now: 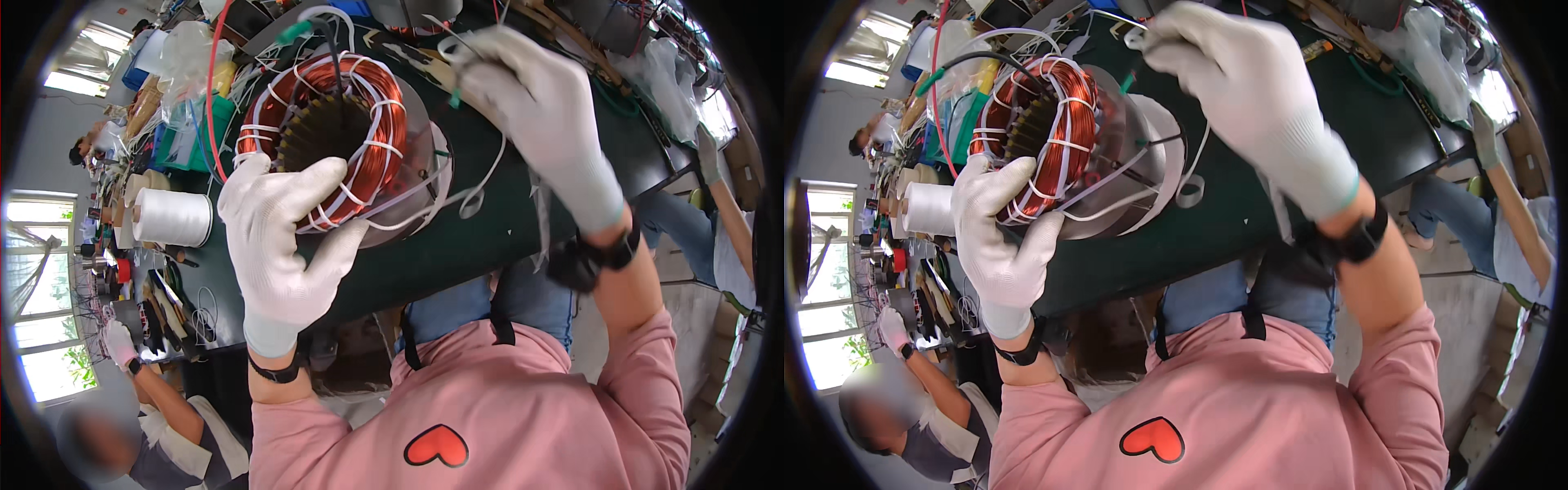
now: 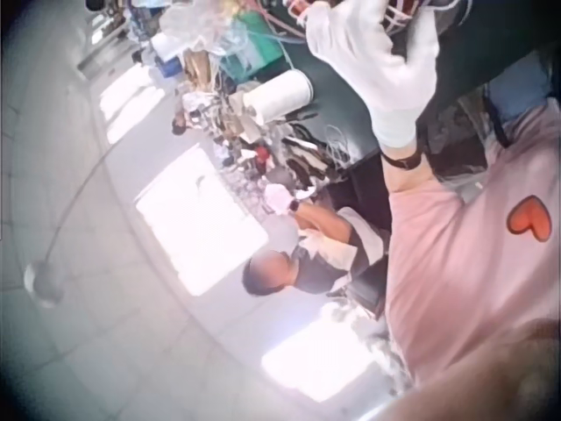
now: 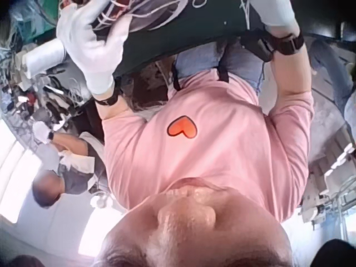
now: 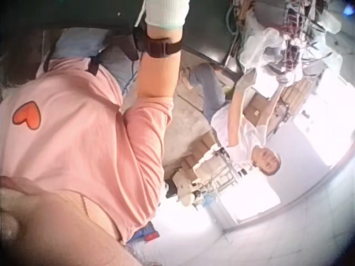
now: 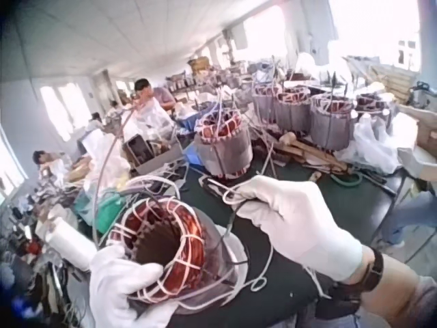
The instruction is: Tying and securing copper wires on an electric motor stator in a production environment.
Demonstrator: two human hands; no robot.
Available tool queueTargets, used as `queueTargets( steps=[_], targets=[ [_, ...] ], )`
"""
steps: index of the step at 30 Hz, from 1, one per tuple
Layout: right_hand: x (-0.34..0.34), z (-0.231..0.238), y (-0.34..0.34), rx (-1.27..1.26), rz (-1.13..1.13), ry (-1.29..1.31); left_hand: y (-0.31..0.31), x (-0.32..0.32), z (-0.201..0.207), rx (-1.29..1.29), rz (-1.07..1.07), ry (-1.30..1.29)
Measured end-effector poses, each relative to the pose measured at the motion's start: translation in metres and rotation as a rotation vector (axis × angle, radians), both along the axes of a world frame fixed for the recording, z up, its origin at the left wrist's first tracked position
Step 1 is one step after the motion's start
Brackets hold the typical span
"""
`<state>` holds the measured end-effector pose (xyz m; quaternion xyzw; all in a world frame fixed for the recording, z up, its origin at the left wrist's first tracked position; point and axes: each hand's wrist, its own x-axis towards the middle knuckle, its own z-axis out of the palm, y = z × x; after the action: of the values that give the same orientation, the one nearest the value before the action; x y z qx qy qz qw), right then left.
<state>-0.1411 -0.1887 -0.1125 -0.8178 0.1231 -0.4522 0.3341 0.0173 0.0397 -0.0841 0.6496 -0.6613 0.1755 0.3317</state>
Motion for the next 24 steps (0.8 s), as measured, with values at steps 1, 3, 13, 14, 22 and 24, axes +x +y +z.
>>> queueTargets(
  steps=[1,3,13,14,22,24],
  targets=[
    [0.009,0.007,-0.013,-0.375,-0.070,0.077,-0.001,0.001,0.001,-0.008,0.000,-0.021],
    [0.028,0.009,-0.021,-0.472,-0.032,0.210,-0.005,0.001,-0.001,-0.001,-0.007,-0.007],
    [-0.131,0.018,0.052,0.545,0.537,-0.022,0.005,0.002,0.006,0.070,0.018,0.004],
    [-0.142,0.014,0.058,0.617,0.937,-0.071,0.003,0.001,0.008,0.089,-0.011,0.009],
    [-0.080,0.027,0.119,1.539,0.887,0.399,-0.021,-0.012,0.057,0.308,0.069,0.455],
    [-0.059,0.034,0.118,1.527,0.862,0.387,-0.025,-0.007,0.062,0.394,0.069,0.470]
  ],
)
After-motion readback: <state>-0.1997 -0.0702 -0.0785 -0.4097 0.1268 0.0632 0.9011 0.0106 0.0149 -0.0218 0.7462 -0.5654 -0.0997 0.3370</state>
